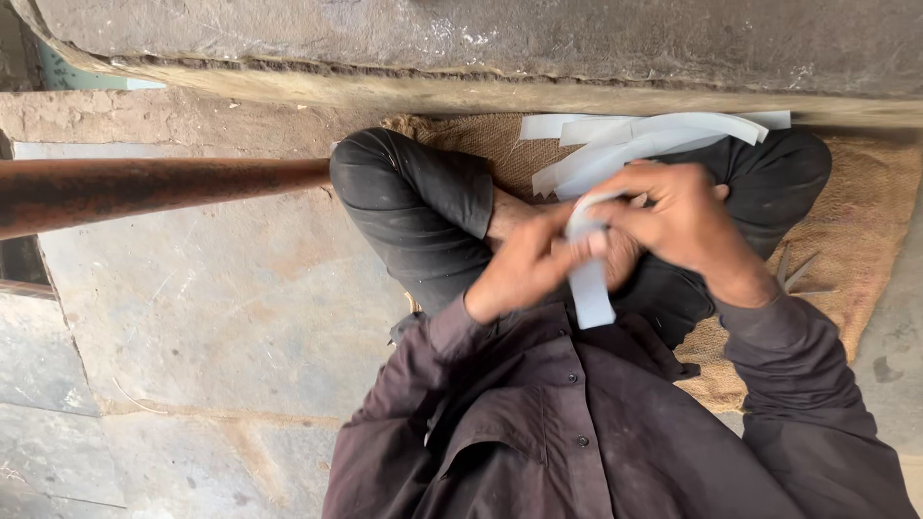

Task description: The person sits on the floor and handles white plastic strips, folding and pressing the ends of strips by hand, then uses scissors to cut the strips into shorter pieces, placing cut pieces on their lap. They occasionally reach up to touch a metal machine housing on the step above.

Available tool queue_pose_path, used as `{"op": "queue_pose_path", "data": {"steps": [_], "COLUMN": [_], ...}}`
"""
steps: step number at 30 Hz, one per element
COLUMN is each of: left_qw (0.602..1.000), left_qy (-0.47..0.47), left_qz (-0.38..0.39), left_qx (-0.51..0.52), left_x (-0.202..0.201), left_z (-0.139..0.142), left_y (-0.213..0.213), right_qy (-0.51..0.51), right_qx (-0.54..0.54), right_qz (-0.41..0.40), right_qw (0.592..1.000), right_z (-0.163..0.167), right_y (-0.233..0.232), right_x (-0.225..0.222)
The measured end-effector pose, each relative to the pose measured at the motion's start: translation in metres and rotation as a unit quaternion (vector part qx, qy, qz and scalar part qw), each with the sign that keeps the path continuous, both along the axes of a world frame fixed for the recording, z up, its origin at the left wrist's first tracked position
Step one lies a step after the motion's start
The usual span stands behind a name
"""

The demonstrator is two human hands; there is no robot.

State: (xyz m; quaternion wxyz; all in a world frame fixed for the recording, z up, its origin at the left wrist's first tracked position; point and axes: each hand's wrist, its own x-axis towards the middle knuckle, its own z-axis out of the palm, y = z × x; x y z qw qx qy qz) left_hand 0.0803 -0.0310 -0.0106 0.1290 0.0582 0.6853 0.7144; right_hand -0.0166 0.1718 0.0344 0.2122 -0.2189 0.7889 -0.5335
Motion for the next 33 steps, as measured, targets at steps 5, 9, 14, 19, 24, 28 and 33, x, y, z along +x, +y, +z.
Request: {"op": "queue_pose_path", "data": {"steps": [5,9,14,19,24,28,33], "left_qw": [0.987,0.949,0.995,0.991,0.977,0.984,0.982], "left_qy": [0.048,0.227,-0.048,-0.053,-0.135,-0.092,-0.069], "left_qz": [-0.127,-0.177,0.077,0.112,0.129,0.124,0.125], "left_qx": [-0.086,-0.131,0.041,0.055,0.101,0.091,0.120], "left_x": [-0.001,0.012,-0.024,-0.043,-0.034,-0.027,-0.024], "left_z": [-0.032,-0.023,0.006,0.030,0.035,0.036,0.043], "left_y": [0.014,-0.002,-0.021,-0.010,-0.001,-0.004,-0.004], "right_qy": [-0.060,-0.078,-0.065,-0.049,-0.026,0.001,0.011], "right_qx": [-0.091,-0.108,-0.058,-0.062,-0.094,-0.083,-0.101], "right_qz": [-0.191,-0.136,-0.076,-0.145,-0.168,-0.160,-0.154], "right_qw": [0.976,0.982,0.993,0.986,0.981,0.984,0.983], "right_z": [0.019,0.024,0.011,0.008,-0.004,-0.010,-0.006], "right_y": [0.000,0.011,-0.008,-0.011,-0.009,-0.006,-0.006], "right_x": [-0.009,-0.016,0.003,0.021,0.029,0.034,0.036]}}
